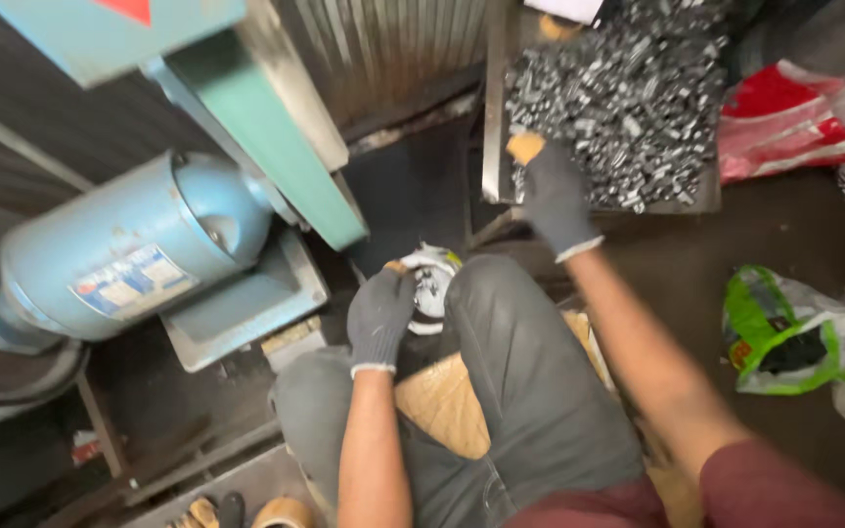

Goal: The person sits on the floor and sharpens small metal workpieces against a running belt grinder, holding each piece by hand to grind its edges, producing sparks, then placing finished pieces into a tray of similar parts. They handle several pieces one at a time throughout the episode.

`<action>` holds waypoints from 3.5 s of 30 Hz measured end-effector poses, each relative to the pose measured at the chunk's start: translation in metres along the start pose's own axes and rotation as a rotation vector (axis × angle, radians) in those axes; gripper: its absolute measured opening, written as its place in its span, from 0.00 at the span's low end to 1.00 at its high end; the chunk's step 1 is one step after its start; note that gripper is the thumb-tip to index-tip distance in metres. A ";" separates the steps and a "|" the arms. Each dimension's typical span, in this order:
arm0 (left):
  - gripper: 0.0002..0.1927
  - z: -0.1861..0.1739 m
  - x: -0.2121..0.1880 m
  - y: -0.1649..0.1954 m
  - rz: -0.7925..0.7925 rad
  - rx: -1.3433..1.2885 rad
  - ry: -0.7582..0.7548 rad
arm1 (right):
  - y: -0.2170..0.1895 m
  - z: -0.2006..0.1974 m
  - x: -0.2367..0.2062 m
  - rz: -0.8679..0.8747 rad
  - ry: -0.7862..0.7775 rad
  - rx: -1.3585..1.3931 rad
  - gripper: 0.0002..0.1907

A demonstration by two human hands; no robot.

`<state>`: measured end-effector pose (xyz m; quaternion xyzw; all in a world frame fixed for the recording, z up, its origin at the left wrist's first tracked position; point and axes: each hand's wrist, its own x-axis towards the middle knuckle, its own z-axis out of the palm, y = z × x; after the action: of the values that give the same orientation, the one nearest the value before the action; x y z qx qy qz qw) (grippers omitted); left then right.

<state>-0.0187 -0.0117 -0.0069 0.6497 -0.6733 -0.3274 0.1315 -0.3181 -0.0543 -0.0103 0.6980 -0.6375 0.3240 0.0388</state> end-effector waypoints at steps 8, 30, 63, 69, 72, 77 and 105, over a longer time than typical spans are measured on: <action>0.16 0.033 0.011 -0.008 0.210 -0.069 -0.085 | 0.047 0.000 0.051 -0.219 -0.423 -0.393 0.05; 0.16 0.029 -0.034 0.002 0.109 -0.680 -0.007 | -0.127 0.036 -0.099 0.678 -0.127 1.392 0.19; 0.12 0.012 -0.056 -0.002 -0.055 -0.797 -0.061 | -0.140 0.009 -0.098 0.607 -0.628 1.140 0.16; 0.13 0.028 -0.049 -0.017 -0.030 -0.771 -0.051 | -0.142 0.004 -0.096 0.672 -0.635 1.123 0.17; 0.13 0.032 -0.047 -0.022 -0.014 -0.783 -0.044 | -0.143 0.003 -0.095 0.671 -0.655 1.150 0.18; 0.13 0.030 -0.047 -0.023 -0.026 -0.762 -0.049 | -0.142 0.006 -0.096 0.639 -0.657 1.112 0.18; 0.13 0.025 -0.052 -0.011 -0.062 -0.774 -0.041 | -0.139 0.020 -0.098 0.613 -0.633 1.010 0.17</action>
<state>-0.0190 0.0453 -0.0194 0.5656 -0.4824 -0.5739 0.3436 -0.1810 0.0470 -0.0254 0.4790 -0.5576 0.3587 -0.5754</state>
